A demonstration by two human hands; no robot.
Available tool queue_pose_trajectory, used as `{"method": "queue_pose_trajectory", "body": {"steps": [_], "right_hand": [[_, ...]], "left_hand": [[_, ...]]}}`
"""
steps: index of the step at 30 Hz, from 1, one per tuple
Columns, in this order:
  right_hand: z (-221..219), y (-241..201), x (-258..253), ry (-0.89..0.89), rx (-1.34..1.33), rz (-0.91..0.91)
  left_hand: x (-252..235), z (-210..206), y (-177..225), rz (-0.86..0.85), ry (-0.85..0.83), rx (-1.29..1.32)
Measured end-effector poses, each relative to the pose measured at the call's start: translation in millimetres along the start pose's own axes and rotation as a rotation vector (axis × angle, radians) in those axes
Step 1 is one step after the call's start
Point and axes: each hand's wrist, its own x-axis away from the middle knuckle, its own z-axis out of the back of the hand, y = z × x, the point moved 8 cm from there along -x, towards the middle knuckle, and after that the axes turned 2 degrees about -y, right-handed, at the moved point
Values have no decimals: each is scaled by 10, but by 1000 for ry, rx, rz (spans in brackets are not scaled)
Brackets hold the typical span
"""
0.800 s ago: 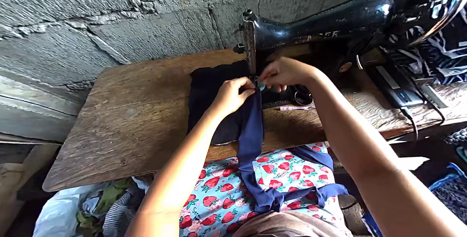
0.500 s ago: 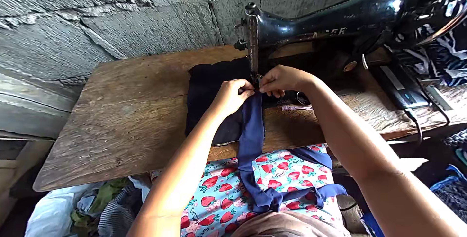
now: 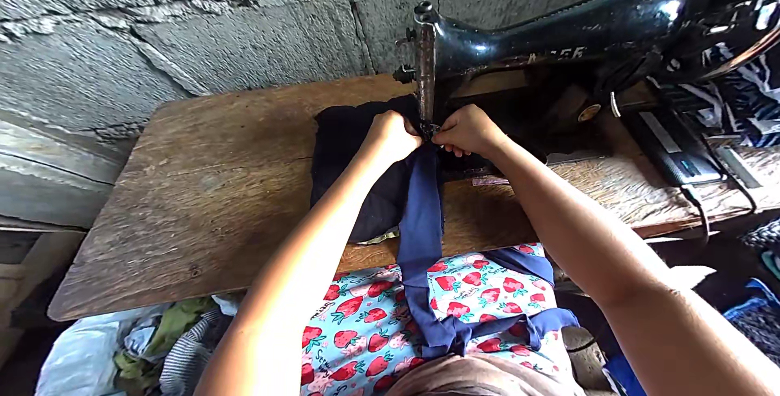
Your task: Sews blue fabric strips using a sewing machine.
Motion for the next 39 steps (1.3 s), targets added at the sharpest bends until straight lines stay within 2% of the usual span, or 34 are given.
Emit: {"method": "queue_pose_trajectory", "body": {"steps": [8, 11, 14, 17, 19, 22, 24, 27, 29, 30, 32, 33, 34, 35, 37, 39], "right_hand": [[0, -17, -37, -21, 19, 11], [266, -112, -19, 42, -92, 55], [430, -229, -16, 210, -619, 38], [306, -301, -234, 106, -1266, 226], [305, -416, -457, -27, -1489, 420], [366, -524, -538, -49, -1640, 605], [439, -599, -516, -69, -1603, 715], [522, -774, -499, -225, -1613, 891], [536, -741, -431, -174, -1519, 885], [546, -631, -346, -50, -1357, 800], [614, -303, -78, 267, -772, 412], [617, -257, 33, 230, -413, 187], [544, -254, 96, 36, -146, 31], [470, -232, 126, -108, 20, -24], [334, -152, 157, -207, 136, -12], [216, -89, 150, -165, 67, 39]], "left_hand": [[-88, -12, -84, 48, -64, 64], [-103, -10, -129, 39, -73, 129], [-123, -46, -163, 17, -74, 181], [-117, -35, -171, 19, -58, 188], [-114, -31, -176, 19, -53, 200], [-88, -49, -179, 23, -54, 214], [-75, -52, -169, 21, -49, 218], [-57, -52, -164, 8, -40, 214], [-50, -54, -170, -4, -41, 213], [-49, -53, -167, -11, -45, 217], [-37, -59, -153, -27, -61, 228], [-23, -61, -144, -35, -70, 232], [-11, -56, -132, -46, -82, 229], [-1, -56, -118, -56, -92, 225], [21, -71, -96, -73, -105, 225], [33, -71, -84, -77, -105, 227]]}}
